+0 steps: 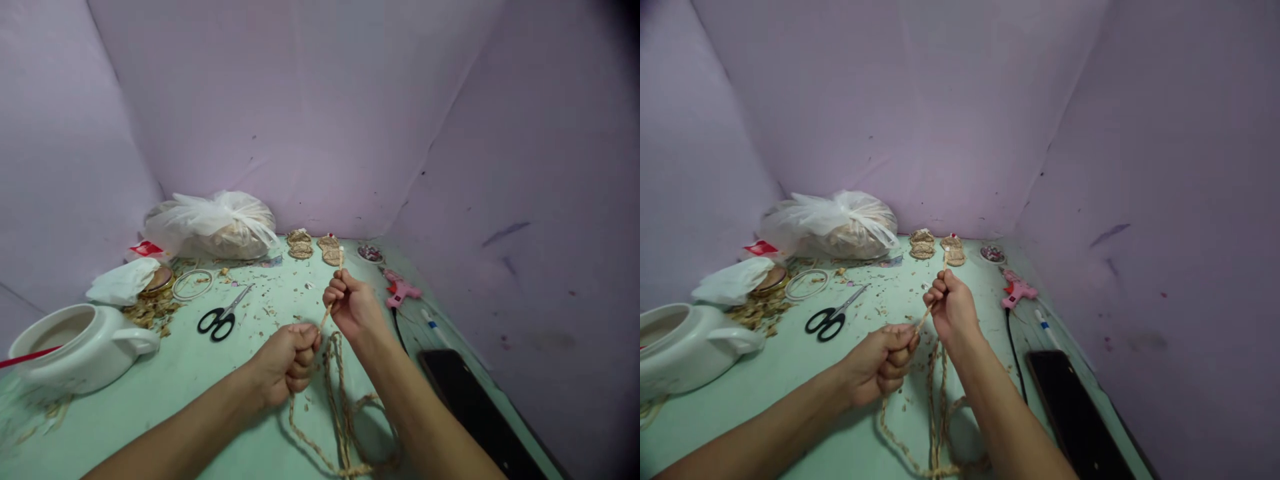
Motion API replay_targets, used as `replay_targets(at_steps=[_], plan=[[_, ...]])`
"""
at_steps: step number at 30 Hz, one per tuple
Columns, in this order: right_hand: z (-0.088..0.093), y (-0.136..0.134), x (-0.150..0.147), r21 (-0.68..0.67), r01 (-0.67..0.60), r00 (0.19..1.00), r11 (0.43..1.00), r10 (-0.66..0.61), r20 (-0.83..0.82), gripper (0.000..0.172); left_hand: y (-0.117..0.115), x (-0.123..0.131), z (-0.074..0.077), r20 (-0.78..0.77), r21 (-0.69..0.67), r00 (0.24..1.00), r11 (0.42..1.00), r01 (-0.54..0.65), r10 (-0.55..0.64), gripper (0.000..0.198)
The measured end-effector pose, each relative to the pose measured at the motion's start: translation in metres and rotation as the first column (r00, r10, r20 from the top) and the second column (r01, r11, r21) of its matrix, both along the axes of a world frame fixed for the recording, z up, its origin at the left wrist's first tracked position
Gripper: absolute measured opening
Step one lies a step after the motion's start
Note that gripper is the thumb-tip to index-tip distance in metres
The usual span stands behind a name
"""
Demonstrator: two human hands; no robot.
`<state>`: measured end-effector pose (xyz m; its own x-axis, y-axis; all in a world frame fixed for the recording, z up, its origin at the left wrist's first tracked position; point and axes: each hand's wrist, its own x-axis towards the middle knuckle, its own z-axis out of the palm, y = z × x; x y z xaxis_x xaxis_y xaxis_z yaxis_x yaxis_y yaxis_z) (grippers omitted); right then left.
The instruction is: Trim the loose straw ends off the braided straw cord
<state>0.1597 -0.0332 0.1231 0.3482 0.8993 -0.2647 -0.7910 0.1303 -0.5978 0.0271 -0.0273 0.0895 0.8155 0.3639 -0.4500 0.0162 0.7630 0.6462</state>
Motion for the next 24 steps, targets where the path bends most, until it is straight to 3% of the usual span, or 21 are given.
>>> replay_targets(at_steps=[3, 6, 8, 11, 17, 24], plan=[[0.013, 0.005, 0.002, -0.060, -0.008, 0.994, 0.998, 0.002, -0.107, 0.032, -0.015, 0.001, 0.011, 0.063, -0.009, 0.998, 1.000, 0.009, -0.008, 0.028], [0.021, 0.007, 0.005, -0.027, -0.002, 0.992, 1.000, -0.001, -0.123, 0.032, -0.028, 0.001, 0.019, 0.101, -0.034, 0.994, 0.999, -0.043, 0.046, 0.031], [0.022, 0.006, 0.005, 0.068, -0.030, 0.987, 0.997, 0.040, -0.156, 0.030, -0.029, 0.000, 0.020, 0.108, 0.003, 0.991, 0.996, -0.084, 0.083, 0.033], [0.018, 0.002, -0.001, 0.262, -0.117, 0.970, 0.958, 0.167, -0.179, 0.023, -0.018, -0.002, 0.016, 0.074, 0.146, 0.997, 0.988, -0.038, 0.028, 0.029], [0.001, -0.004, -0.016, 0.343, -0.278, 0.955, 0.897, 0.297, -0.004, 0.008, 0.014, -0.001, 0.014, 0.082, 0.312, 0.993, 0.944, -0.107, 0.085, 0.031], [-0.013, 0.000, -0.010, 0.328, -0.343, 0.938, 0.880, 0.307, 0.158, 0.007, 0.015, -0.002, 0.013, 0.063, 0.509, 0.986, 0.845, -0.163, 0.152, 0.036]])
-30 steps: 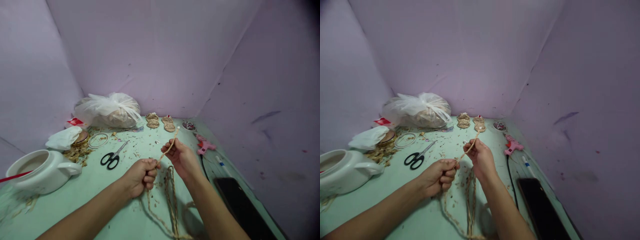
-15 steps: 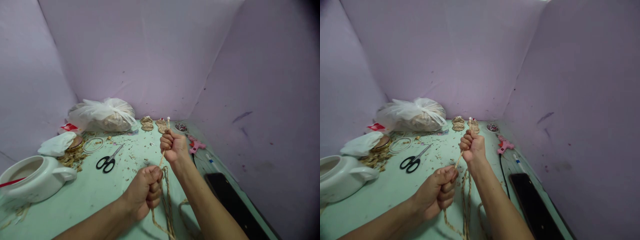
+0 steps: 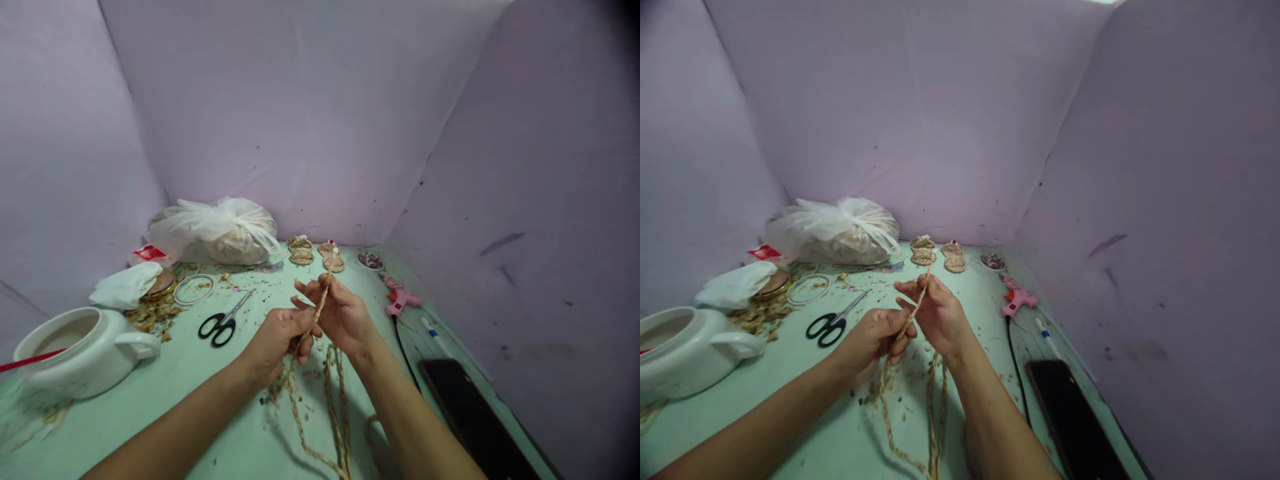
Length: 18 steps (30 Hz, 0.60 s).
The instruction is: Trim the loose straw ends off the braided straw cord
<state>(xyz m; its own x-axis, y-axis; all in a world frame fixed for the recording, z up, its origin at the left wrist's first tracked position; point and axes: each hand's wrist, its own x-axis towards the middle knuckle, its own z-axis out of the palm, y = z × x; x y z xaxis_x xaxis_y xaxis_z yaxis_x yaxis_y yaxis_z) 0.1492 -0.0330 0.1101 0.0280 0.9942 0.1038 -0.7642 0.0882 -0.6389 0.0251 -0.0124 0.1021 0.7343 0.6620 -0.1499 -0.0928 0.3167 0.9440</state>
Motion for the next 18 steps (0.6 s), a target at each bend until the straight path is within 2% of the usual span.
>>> replay_targets(at_steps=[6, 10, 14, 18], plan=[[-0.0049, -0.0041, -0.0023, -0.064, 0.064, 0.996, 0.996, -0.061, 0.058, 0.010, 0.0015, 0.0002, -0.0003, 0.054, 0.101, 0.998, 0.995, -0.018, 0.013, 0.028], [-0.0041, -0.0084, -0.0014, -0.105, 0.105, 0.981, 0.989, -0.085, 0.175, 0.020, 0.0047, 0.0002, 0.0012, -0.062, 0.278, 0.988, 0.953, -0.120, 0.142, 0.026], [-0.0049, -0.0084, -0.0010, -0.142, 0.243, 0.884, 0.960, -0.158, 0.439, 0.026, 0.0059, 0.0009, 0.0012, -0.214, 0.452, 0.938, 0.879, -0.152, 0.272, 0.032], [-0.0084, -0.0058, -0.0051, -0.162, 0.380, 0.801, 0.911, -0.237, 0.550, 0.019, 0.0061, 0.0028, -0.0068, -0.315, 0.500, 0.891, 0.855, -0.137, 0.327, 0.030]])
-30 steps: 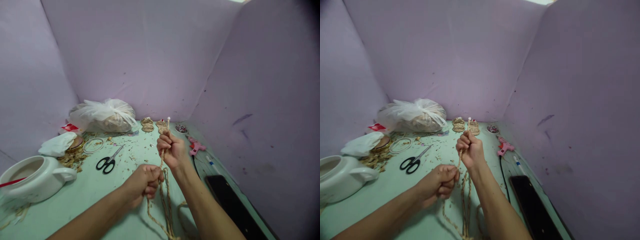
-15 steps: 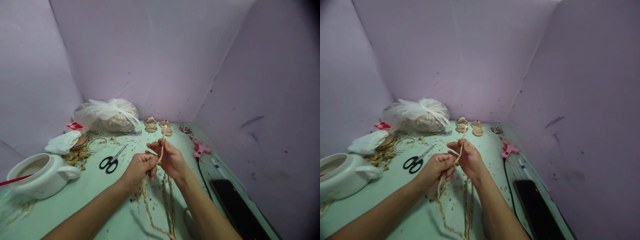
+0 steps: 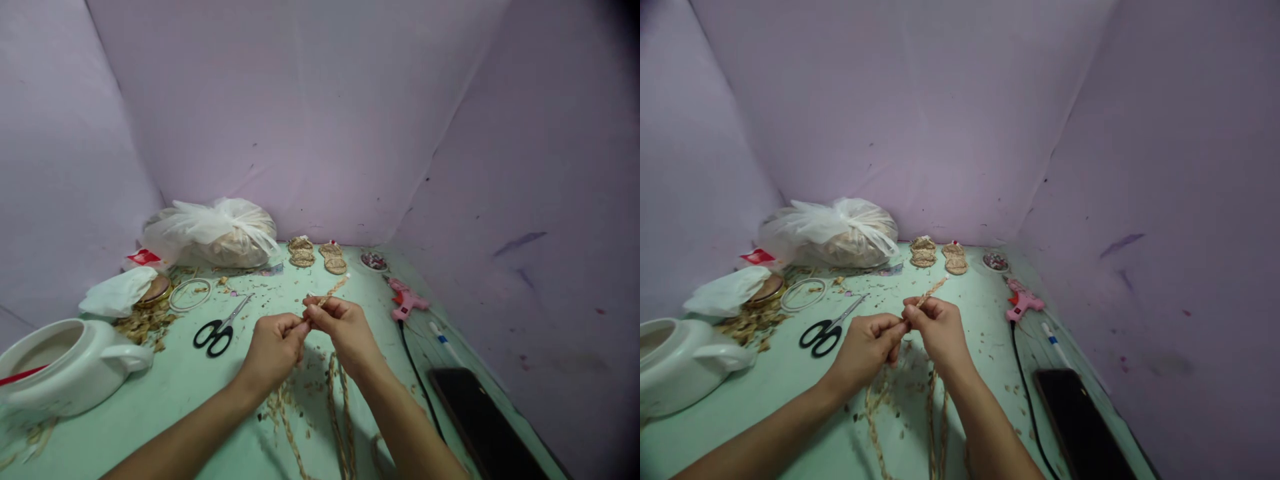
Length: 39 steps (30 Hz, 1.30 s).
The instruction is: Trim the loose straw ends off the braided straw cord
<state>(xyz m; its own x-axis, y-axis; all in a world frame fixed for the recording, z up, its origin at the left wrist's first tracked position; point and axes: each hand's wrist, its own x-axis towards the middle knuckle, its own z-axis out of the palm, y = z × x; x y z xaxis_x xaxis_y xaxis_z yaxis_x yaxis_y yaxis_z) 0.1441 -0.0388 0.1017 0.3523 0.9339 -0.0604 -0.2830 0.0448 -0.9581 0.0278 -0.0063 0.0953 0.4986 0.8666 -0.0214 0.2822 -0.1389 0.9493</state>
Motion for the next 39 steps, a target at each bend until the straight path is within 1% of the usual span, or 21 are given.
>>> replay_targets(at_steps=[2, 4, 6, 7, 9, 11, 12, 13, 15, 18, 21, 23, 26, 27, 28, 31, 33, 35, 37, 39], plan=[[-0.002, 0.000, -0.003, -0.002, 0.039, 0.999, 0.999, -0.038, 0.034, 0.017, 0.002, 0.001, -0.007, -0.049, 0.023, 0.999, 1.000, -0.012, 0.014, 0.029], [-0.003, -0.001, -0.005, -0.014, 0.061, 0.997, 0.998, -0.060, 0.043, 0.017, 0.005, 0.002, -0.012, -0.065, 0.060, 0.998, 0.998, -0.002, 0.006, 0.028], [-0.003, -0.001, -0.006, -0.034, 0.088, 0.996, 0.996, -0.088, -0.013, 0.018, 0.008, 0.001, -0.014, -0.045, 0.091, 0.999, 0.996, 0.010, -0.006, 0.028], [-0.002, 0.000, -0.005, -0.051, 0.098, 0.993, 0.994, -0.101, -0.058, 0.019, 0.010, 0.001, -0.013, -0.023, 0.084, 0.999, 0.996, 0.036, -0.034, 0.028], [-0.001, 0.002, -0.002, -0.087, 0.116, 0.982, 0.989, -0.128, -0.137, 0.024, 0.013, 0.000, -0.010, 0.042, 0.015, 0.990, 0.990, 0.137, -0.138, 0.025], [0.001, 0.003, 0.002, -0.123, 0.133, 0.974, 0.984, -0.152, -0.165, 0.027, 0.014, -0.001, -0.006, 0.112, -0.109, 0.961, 0.958, 0.266, -0.254, 0.023], [0.002, 0.003, 0.004, -0.138, 0.136, 0.973, 0.981, -0.159, -0.168, 0.028, 0.014, -0.001, -0.005, 0.129, -0.162, 0.952, 0.941, 0.297, -0.278, 0.022], [0.002, 0.003, 0.004, -0.149, 0.137, 0.972, 0.979, -0.162, -0.172, 0.028, 0.014, 0.000, -0.005, 0.128, -0.200, 0.953, 0.934, 0.297, -0.276, 0.020], [0.003, 0.001, 0.003, -0.152, 0.135, 0.971, 0.979, -0.162, -0.175, 0.027, 0.013, 0.000, -0.007, 0.089, -0.239, 0.966, 0.937, 0.256, -0.242, 0.018], [0.004, -0.003, -0.003, -0.091, 0.167, 0.975, 0.982, -0.178, -0.129, 0.024, 0.013, 0.001, -0.012, 0.049, -0.240, 0.979, 0.949, 0.204, -0.198, 0.017], [0.001, -0.002, -0.005, -0.039, 0.184, 0.978, 0.982, -0.187, -0.090, 0.023, 0.017, 0.001, -0.012, 0.076, -0.232, 0.986, 0.959, 0.162, -0.148, 0.018], [-0.003, 0.000, -0.004, -0.034, 0.119, 0.992, 0.992, -0.120, -0.031, 0.022, 0.021, 0.000, -0.009, 0.116, -0.244, 0.987, 0.960, 0.141, -0.116, 0.019], [-0.011, 0.003, -0.002, -0.022, -0.027, 0.992, 0.999, 0.030, 0.123, 0.017, 0.024, 0.000, -0.006, 0.148, -0.260, 0.984, 0.957, 0.132, -0.095, 0.020], [-0.013, 0.004, -0.001, -0.014, -0.039, 0.987, 0.999, 0.041, 0.155, 0.018, 0.025, 0.000, -0.005, 0.149, -0.271, 0.984, 0.953, 0.139, -0.101, 0.020], [-0.015, 0.005, 0.000, -0.007, -0.020, 0.987, 1.000, 0.021, 0.162, 0.019, 0.025, 0.000, -0.005, 0.152, -0.290, 0.982, 0.945, 0.152, -0.111, 0.021], [-0.015, 0.005, 0.001, -0.026, 0.088, 0.992, 0.996, -0.085, 0.094, 0.018, 0.021, 0.001, -0.007, 0.197, -0.348, 0.967, 0.911, 0.221, -0.160, 0.020], [-0.013, 0.004, 0.001, -0.059, 0.131, 0.991, 0.990, -0.128, 0.041, 0.018, 0.017, 0.002, -0.009, 0.201, -0.369, 0.962, 0.896, 0.248, -0.184, 0.021], [-0.010, 0.003, 0.001, -0.084, 0.161, 0.987, 0.983, -0.161, 0.007, 0.018, 0.012, 0.004, -0.012, 0.156, -0.375, 0.972, 0.900, 0.223, -0.176, 0.022], [-0.008, 0.001, 0.002, -0.100, 0.187, 0.981, 0.977, -0.191, -0.041, 0.017, 0.010, 0.005, -0.016, 0.110, -0.355, 0.983, 0.918, 0.176, -0.146, 0.024], [-0.007, 0.000, 0.004, -0.098, 0.182, 0.976, 0.978, -0.192, -0.105, 0.017, 0.011, 0.007, -0.018, 0.106, -0.321, 0.988, 0.936, 0.145, -0.116, 0.029]])
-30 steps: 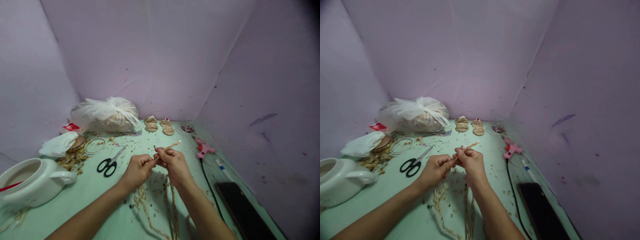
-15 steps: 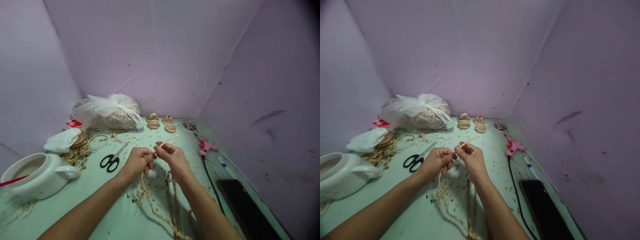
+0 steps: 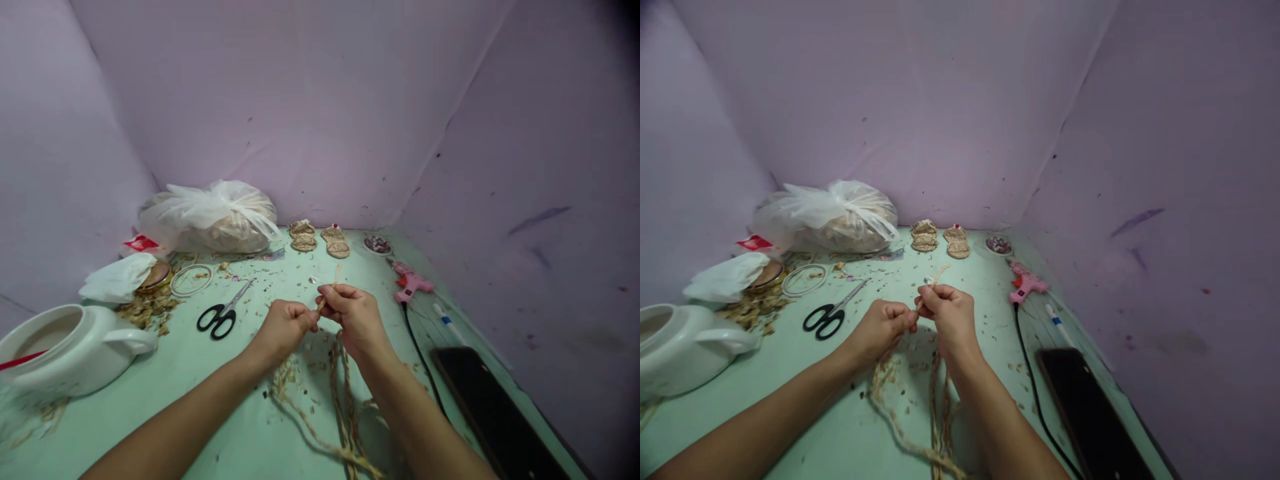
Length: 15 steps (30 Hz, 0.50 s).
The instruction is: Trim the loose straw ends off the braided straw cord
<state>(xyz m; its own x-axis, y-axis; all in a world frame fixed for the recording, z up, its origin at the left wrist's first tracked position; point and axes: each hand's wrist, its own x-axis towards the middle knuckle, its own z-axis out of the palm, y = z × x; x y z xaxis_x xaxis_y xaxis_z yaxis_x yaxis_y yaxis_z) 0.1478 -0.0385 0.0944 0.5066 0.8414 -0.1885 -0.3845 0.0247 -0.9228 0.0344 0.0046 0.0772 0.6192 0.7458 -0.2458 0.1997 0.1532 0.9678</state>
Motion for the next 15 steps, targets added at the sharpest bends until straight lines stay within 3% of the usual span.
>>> replay_targets(at_steps=[4, 8, 11, 15], plan=[[-0.002, 0.002, 0.006, -0.013, -0.080, 0.996, 0.997, 0.080, -0.039, 0.025, 0.009, 0.000, -0.001, 0.156, -0.105, 0.988, 0.994, 0.007, 0.010, 0.032], [-0.005, 0.005, 0.006, -0.097, -0.235, 0.967, 0.967, 0.243, 0.075, 0.026, 0.014, -0.003, 0.002, 0.252, -0.149, 0.968, 0.987, 0.055, -0.016, 0.030], [-0.005, 0.005, 0.006, -0.062, -0.129, 0.986, 0.990, 0.135, 0.100, 0.023, 0.013, -0.005, 0.004, 0.214, -0.152, 0.974, 0.982, 0.110, -0.076, 0.027], [-0.001, 0.005, 0.011, -0.033, -0.020, 0.996, 0.999, 0.023, 0.090, 0.022, 0.010, -0.006, 0.002, 0.224, -0.258, 0.969, 0.953, 0.159, -0.101, 0.025]])
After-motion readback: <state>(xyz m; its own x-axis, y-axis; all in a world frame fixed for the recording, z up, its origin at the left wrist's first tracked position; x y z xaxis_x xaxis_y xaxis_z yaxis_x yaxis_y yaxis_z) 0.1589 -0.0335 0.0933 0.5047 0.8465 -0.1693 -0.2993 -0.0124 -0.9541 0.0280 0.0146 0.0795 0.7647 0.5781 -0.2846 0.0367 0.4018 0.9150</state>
